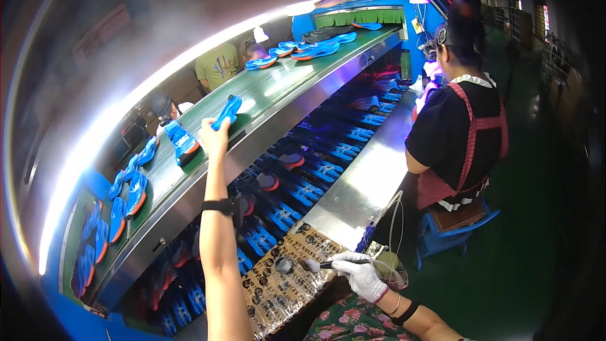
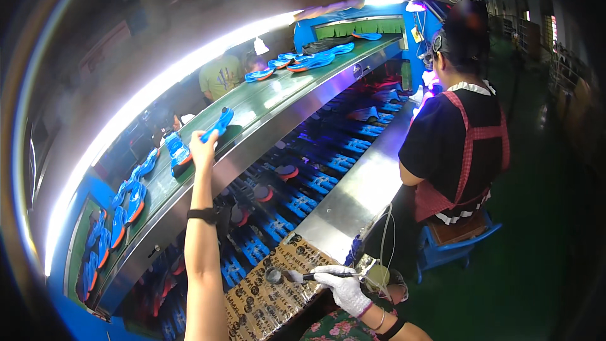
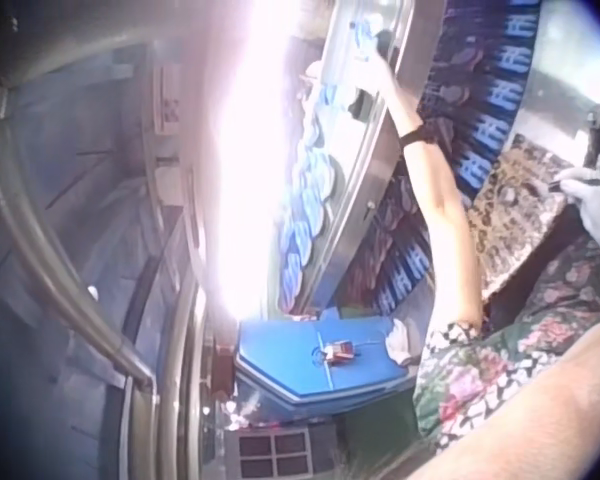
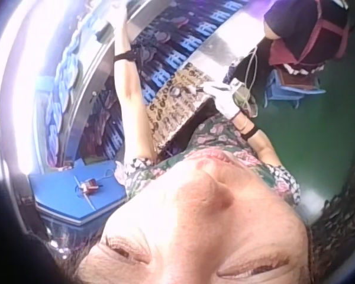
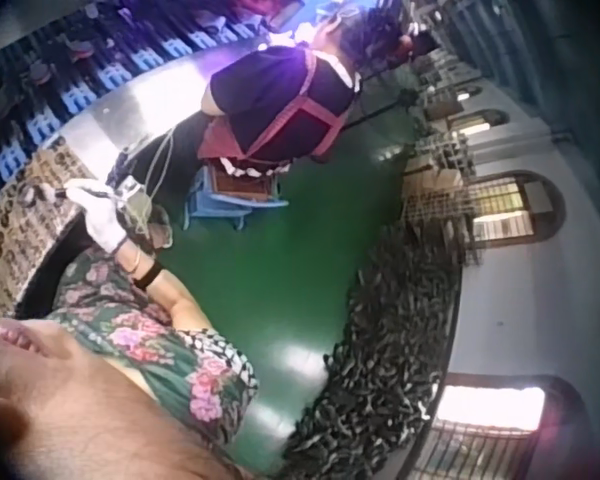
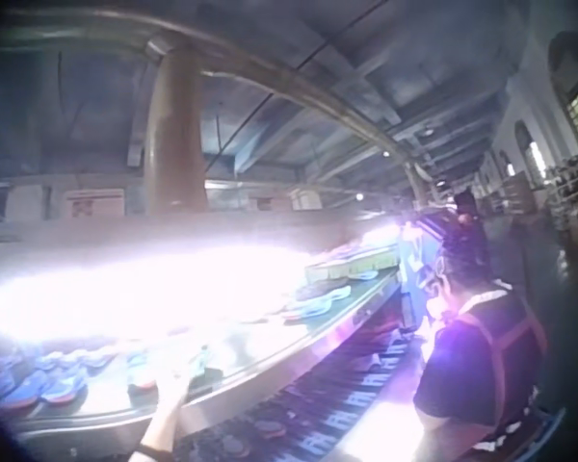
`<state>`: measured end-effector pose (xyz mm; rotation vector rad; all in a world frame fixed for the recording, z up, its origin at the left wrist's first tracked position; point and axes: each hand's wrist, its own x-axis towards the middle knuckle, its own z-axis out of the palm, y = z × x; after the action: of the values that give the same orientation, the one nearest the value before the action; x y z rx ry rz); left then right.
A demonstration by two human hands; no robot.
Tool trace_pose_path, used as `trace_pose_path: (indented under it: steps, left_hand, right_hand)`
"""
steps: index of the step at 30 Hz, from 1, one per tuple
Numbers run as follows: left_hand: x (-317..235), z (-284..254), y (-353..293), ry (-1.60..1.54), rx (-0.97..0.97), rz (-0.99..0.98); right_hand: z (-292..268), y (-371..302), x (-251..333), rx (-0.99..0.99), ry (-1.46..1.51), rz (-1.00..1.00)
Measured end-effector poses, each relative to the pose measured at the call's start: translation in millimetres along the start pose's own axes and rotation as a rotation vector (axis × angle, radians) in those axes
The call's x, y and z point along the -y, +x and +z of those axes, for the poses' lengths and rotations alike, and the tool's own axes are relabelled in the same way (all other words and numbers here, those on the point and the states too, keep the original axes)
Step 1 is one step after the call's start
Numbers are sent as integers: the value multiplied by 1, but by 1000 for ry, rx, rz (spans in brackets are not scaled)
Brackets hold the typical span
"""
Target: Apply adhesive or sealant to the edges and surface of blue shoe soles using a manual brush tool at a manufacturing workstation.
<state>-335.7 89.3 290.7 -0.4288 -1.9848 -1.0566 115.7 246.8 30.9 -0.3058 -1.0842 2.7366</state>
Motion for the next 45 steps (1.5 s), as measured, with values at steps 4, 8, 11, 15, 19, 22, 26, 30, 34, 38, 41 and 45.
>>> trace_pose_path:
  steps: [4,8,11,15,19,22,26,30,34,38,41,45]
  left_hand:
    - [-88,-27,-35,-1109,40,-570]
    - [-102,-93,-85,-1539,30,-704]
    - [-133,-124,-156,-1597,288,-496]
    - [-111,-147,-250,-1770,491,-851]
    - [-67,-156,-351,-1427,371,-1077]
    - [-64,-173,-421,-1363,641,-1313]
    - [-69,-170,-495,-1507,772,-1348]
    - [-88,-158,-488,-1572,577,-1550]
    - [-113,-146,-461,-1566,509,-1419]
    - [-118,-145,-461,-1593,298,-1331]
    - [-127,-149,-462,-1564,339,-1277]
    - [-134,-147,-472,-1365,396,-1267]
  right_hand:
    - [-15,1,8,-77,108,-11]
    - [-17,1,6,-80,132,-23]
    - [-23,2,6,-118,224,-28]
    - [-29,-3,12,-106,337,-52]
    - [-16,-21,32,21,527,-100]
    - [7,-31,37,5,309,-113]
    - [48,-53,49,78,-254,-106]
    - [55,-41,40,209,-589,-506]
    - [59,-26,32,183,-694,-668]
    - [63,-17,34,192,-803,-780]
    - [67,-11,39,237,-979,-975]
    - [67,-25,38,336,-1218,-1144]
